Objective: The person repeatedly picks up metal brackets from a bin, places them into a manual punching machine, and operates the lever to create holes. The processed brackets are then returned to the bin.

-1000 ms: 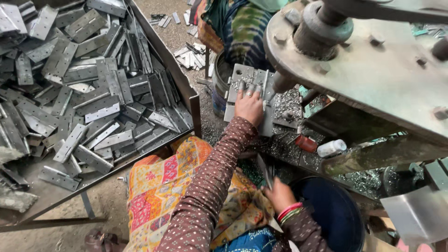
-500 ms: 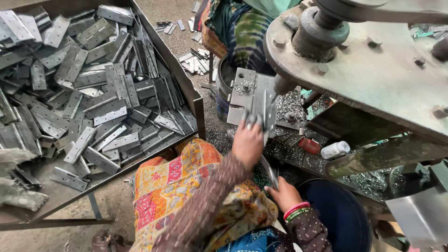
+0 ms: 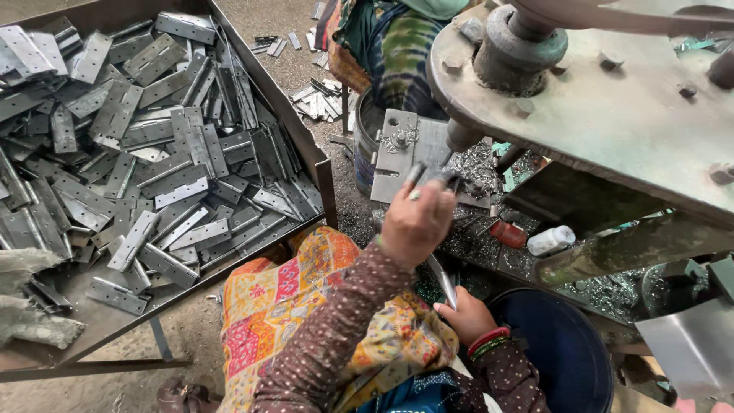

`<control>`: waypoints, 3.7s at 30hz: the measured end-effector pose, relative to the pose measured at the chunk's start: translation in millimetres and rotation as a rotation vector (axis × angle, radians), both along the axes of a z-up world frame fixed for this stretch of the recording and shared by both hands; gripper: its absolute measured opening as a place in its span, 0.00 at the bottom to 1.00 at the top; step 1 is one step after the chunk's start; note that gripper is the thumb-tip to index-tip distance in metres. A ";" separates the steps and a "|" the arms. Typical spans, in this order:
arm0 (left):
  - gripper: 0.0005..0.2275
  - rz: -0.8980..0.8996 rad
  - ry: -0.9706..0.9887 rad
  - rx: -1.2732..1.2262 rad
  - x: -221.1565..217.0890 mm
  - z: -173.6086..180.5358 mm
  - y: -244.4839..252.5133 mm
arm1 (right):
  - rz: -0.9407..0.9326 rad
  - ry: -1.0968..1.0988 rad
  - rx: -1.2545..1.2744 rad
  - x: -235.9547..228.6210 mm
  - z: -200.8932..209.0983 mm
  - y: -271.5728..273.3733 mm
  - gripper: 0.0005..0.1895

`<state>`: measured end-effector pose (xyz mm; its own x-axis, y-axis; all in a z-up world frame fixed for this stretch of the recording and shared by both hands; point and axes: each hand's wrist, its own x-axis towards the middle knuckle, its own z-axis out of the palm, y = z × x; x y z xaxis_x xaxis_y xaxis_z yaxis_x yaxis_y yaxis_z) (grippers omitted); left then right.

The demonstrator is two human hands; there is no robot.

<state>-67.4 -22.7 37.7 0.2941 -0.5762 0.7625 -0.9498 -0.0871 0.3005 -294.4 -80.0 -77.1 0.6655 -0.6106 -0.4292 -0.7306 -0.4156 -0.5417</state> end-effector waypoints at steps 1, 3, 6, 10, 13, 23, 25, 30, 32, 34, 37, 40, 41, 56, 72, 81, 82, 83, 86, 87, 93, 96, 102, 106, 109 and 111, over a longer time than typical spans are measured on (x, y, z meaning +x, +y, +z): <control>0.06 0.059 -0.079 0.020 1.5 -0.3 -7.5 | 0.004 -0.011 -0.023 0.4 -0.1 0.1 0.19; 0.06 0.178 -0.234 0.062 5.2 -5.5 -15.6 | 0.015 -0.029 -0.068 -2.1 -2.0 2.0 0.20; 0.17 0.362 -0.265 0.470 19.9 -12.8 -15.4 | 0.004 -0.053 -0.091 0.6 -3.4 -1.6 0.21; 0.21 0.433 -0.022 0.676 26.8 -23.6 11.0 | 0.007 -0.054 -0.069 -0.4 -9.2 -1.7 0.23; 0.30 0.500 0.006 0.537 14.5 -23.7 34.8 | 0.026 0.007 -0.085 -2.1 -11.1 -2.5 0.23; 0.15 0.280 0.029 0.418 -5.7 -20.5 1.0 | -0.047 -0.109 -0.026 -10.5 -38.7 -2.4 0.21; 0.12 0.277 0.034 0.441 -1.3 -23.6 -2.3 | -0.088 -0.117 -0.043 -14.2 -54.0 8.0 0.20; 0.12 0.253 0.055 0.406 -1.5 -32.2 3.1 | -0.037 -0.169 -0.155 -17.7 -80.3 18.3 0.21; 0.12 0.299 -0.009 0.418 -1.2 -33.2 -2.5 | -0.002 -0.102 -0.160 -15.4 -79.3 1.8 0.22; 0.12 0.346 -0.052 0.414 3.9 -34.6 -6.4 | 0.039 -0.009 -0.189 -11.3 -75.8 -14.8 0.23; 0.15 0.365 -0.046 0.419 3.3 -40.3 -6.3 | 0.051 0.073 -0.214 -17.0 -82.9 -16.0 0.23; 0.14 0.312 0.031 0.474 2.0 -37.2 -7.1 | 0.005 -0.086 -0.228 -19.9 -102.6 1.4 0.21; 0.13 0.290 0.054 0.510 1.3 -35.0 -5.0 | 0.007 -0.154 -0.270 -20.3 -110.9 12.6 0.22; 0.14 0.352 0.041 0.533 20.5 -50.0 -36.1 | -0.032 -0.098 -0.269 -8.5 -56.5 14.5 0.21; 0.12 0.342 0.008 0.376 8.0 -41.4 -16.0 | -0.013 -0.207 -0.226 -18.5 -111.5 16.4 0.23; 0.09 0.360 -0.081 0.544 26.2 -51.7 -44.0 | 0.118 0.070 -0.284 -11.8 -65.1 -22.6 0.26; 0.09 0.334 -0.027 0.586 26.7 -52.6 -49.6 | 0.087 0.066 -0.267 -13.8 -64.8 -19.8 0.26; 0.10 0.307 0.027 0.627 25.8 -54.6 -52.9 | 0.055 0.061 -0.251 -16.1 -67.4 -13.5 0.26; 0.11 0.267 0.090 0.680 32.1 -49.8 -63.4 | -0.019 -0.129 -0.253 -15.7 -90.1 15.5 0.23; 0.11 0.256 0.094 0.690 33.2 -48.5 -65.1 | -0.044 -0.220 -0.257 -16.4 -97.9 20.4 0.23; 0.14 0.273 0.072 0.631 43.9 -54.7 -56.5 | 0.025 -0.003 -0.176 -12.2 -92.0 -19.3 0.23; 0.15 0.328 -0.073 0.658 48.1 -59.2 -64.0 | 0.096 0.042 -0.220 -20.0 -78.3 -34.2 0.26; 0.14 0.367 -0.046 0.505 70.3 -44.1 -81.0 | -0.001 -0.192 -0.360 -17.6 -134.2 17.2 0.25; 0.12 0.161 0.216 0.650 56.8 -39.6 -51.0 | -0.009 -0.093 -0.216 -25.0 -148.5 6.8 0.28; 0.15 0.127 0.080 0.193 68.4 -37.6 10.4 | 0.124 0.080 -0.225 -28.6 -114.4 -17.3 0.25; 0.16 0.312 0.136 0.079 85.2 -39.3 67.5 | 0.015 -0.068 -0.232 -30.3 -84.4 -29.6 0.25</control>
